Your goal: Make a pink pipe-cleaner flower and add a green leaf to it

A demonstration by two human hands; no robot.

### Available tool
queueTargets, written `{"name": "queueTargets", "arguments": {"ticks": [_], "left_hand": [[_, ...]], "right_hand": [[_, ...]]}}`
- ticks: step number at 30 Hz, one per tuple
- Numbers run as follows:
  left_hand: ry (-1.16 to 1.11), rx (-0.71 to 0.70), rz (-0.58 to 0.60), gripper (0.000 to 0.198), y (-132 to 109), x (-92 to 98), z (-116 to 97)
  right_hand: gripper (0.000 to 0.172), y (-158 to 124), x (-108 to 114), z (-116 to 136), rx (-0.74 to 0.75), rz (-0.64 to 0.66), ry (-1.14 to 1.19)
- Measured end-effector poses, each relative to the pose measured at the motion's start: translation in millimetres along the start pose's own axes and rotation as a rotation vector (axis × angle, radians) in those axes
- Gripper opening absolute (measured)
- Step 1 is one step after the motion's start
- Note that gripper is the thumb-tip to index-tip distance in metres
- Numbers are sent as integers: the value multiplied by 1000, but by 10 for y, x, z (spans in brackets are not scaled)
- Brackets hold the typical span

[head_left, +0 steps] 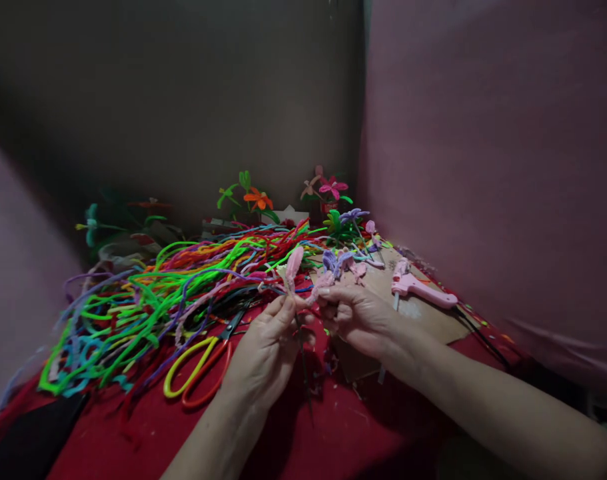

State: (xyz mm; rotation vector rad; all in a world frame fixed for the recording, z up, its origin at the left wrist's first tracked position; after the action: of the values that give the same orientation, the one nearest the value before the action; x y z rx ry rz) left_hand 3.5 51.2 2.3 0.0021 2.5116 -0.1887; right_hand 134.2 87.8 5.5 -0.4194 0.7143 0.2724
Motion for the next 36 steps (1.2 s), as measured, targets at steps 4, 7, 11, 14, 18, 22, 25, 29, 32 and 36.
{"name": "queueTargets", "arguments": {"ticks": [4, 7, 11, 14, 18, 22, 25, 29, 32, 36], "left_hand": [[50, -26, -5, 11, -12, -35, 21], [81, -34, -42, 13, -2, -25, -6], [109, -52, -75, 15, 1, -3, -58], [123, -76, -82, 16, 2, -2, -86], [106, -96, -96, 19, 12, -24, -93], [114, -109, -95, 19, 30, -32, -85], [129, -110, -98, 18, 44, -9, -85], [130, -100, -115, 19, 49, 21, -94], [113, -103, -125, 18, 46, 29, -93], [97, -138, -116, 14, 44, 31, -83]], "right_hand": [[8, -20, -26, -113, -106, 78, 42], [14, -61, 0, -141, -97, 97, 2], [23, -160, 240, 54, 107, -14, -339], [20, -274, 588, 396, 580, -146, -1047], [34, -372, 1094, 746, 861, -625, -1985], [42, -294, 1357, 813, 584, -691, -2261], [45, -216, 1406, 789, 539, -651, -2258], [45, -190, 1466, 787, 637, -679, -2155], [45, -279, 1442, 811, 834, -693, -1932], [27, -445, 1167, 793, 803, -456, -1390]]}}
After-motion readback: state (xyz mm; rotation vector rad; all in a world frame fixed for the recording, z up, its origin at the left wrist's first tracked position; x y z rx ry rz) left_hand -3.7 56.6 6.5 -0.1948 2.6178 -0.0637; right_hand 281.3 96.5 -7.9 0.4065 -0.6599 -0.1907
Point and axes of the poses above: each hand's wrist, its own y-axis towards the middle knuckle, its own x-axis out of the back of the hand, z = x × y, the point moved 2 cm from there along y, towards the middle knuckle, and after that the axes turned 4 degrees about -z, right-handed, at the moved point
